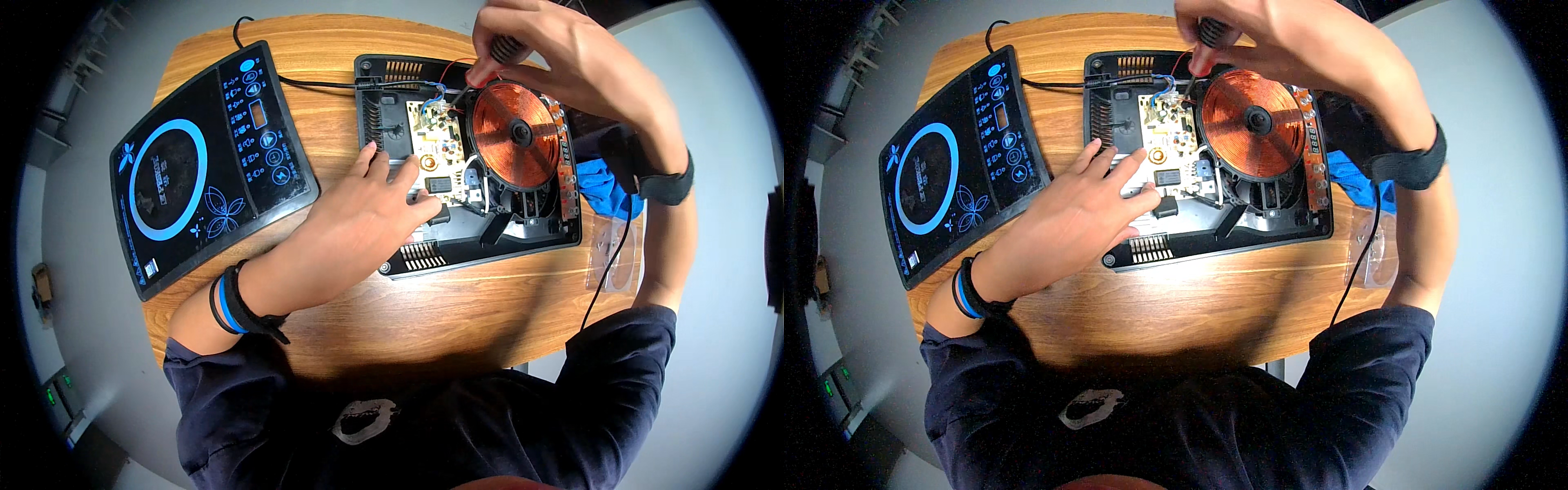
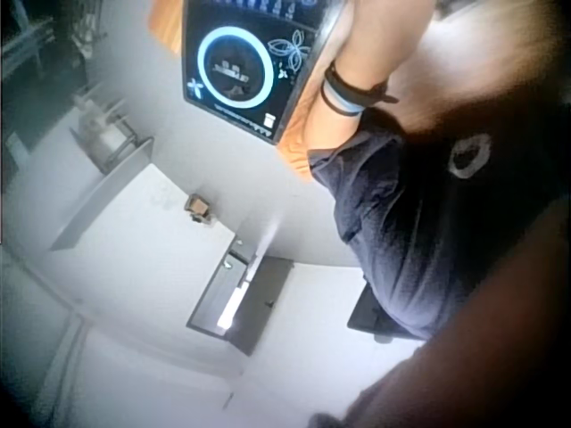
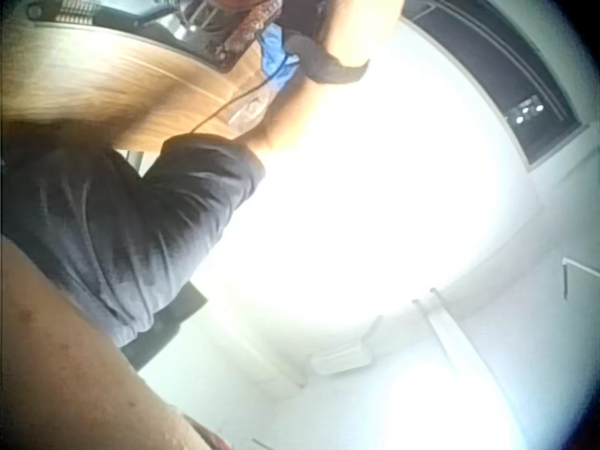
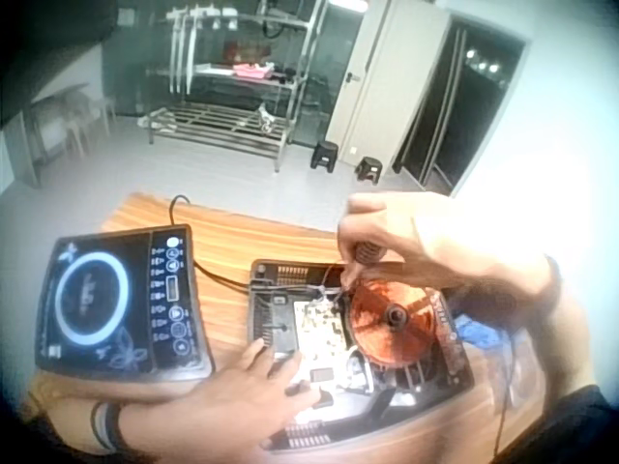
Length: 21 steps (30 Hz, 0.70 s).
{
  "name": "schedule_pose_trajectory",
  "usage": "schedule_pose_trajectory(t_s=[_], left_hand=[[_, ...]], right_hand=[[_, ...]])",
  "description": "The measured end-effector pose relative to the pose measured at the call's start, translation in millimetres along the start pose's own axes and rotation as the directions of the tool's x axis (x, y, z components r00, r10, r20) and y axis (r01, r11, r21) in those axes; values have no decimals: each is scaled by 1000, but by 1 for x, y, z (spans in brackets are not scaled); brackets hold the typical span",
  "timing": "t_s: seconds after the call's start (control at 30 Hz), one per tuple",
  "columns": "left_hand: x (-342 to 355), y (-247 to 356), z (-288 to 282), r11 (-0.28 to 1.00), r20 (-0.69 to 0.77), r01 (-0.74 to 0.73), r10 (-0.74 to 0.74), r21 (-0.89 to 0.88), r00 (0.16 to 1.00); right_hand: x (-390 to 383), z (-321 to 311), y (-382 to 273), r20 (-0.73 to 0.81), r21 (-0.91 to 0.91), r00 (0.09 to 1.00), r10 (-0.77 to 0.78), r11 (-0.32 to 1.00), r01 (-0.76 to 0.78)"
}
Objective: The person disassembles an induction cooktop, removes the glass top, and uses a screwdriver to adjust internal components including the copper coil and circuit board. The person then reassembles the cooktop by placing the glass top back and securing it.
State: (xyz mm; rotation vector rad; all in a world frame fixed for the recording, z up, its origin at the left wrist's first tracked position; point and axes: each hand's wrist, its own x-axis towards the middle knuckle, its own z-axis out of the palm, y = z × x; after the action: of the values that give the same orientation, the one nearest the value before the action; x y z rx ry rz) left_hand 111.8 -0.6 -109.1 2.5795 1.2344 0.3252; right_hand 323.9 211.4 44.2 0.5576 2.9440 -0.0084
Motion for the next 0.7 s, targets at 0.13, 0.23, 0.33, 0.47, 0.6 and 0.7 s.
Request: schedule_pose_trajectory(t_s=[0.13, 0.23, 0.33, 0.47, 0.6, 0.7], left_hand=[[3, 1, -4, 1000, 7, -10, 10, -18, 1000], [2, 1, -4, 999, 9, 3, -3, -33, 1000], [1, 1, -4, 999, 13, 6, -5, -38, 1000], [3, 1, -5, 999, 4, -18, 18, -42, 1000], [2, 1, -4, 1000, 12, -7, 7, -16, 1000], [3, 0, -4, 1000, 19, -6, 6, -6, 1000]], right_hand=[[1, 10, 14, -67, 207, 952, -298, 929, 305], [-4, 0, -19, -7, -13, 995, 97, 995, -97], [-10, 2, -23, -101, -136, 994, 39, 989, -53], [-10, 6, 16, -125, 71, 975, -182, 979, 192], [-9, 13, 17, -155, -227, 988, -12, 974, -23], [-10, 5, 0, -107, -105, 987, 123, 985, -134]])
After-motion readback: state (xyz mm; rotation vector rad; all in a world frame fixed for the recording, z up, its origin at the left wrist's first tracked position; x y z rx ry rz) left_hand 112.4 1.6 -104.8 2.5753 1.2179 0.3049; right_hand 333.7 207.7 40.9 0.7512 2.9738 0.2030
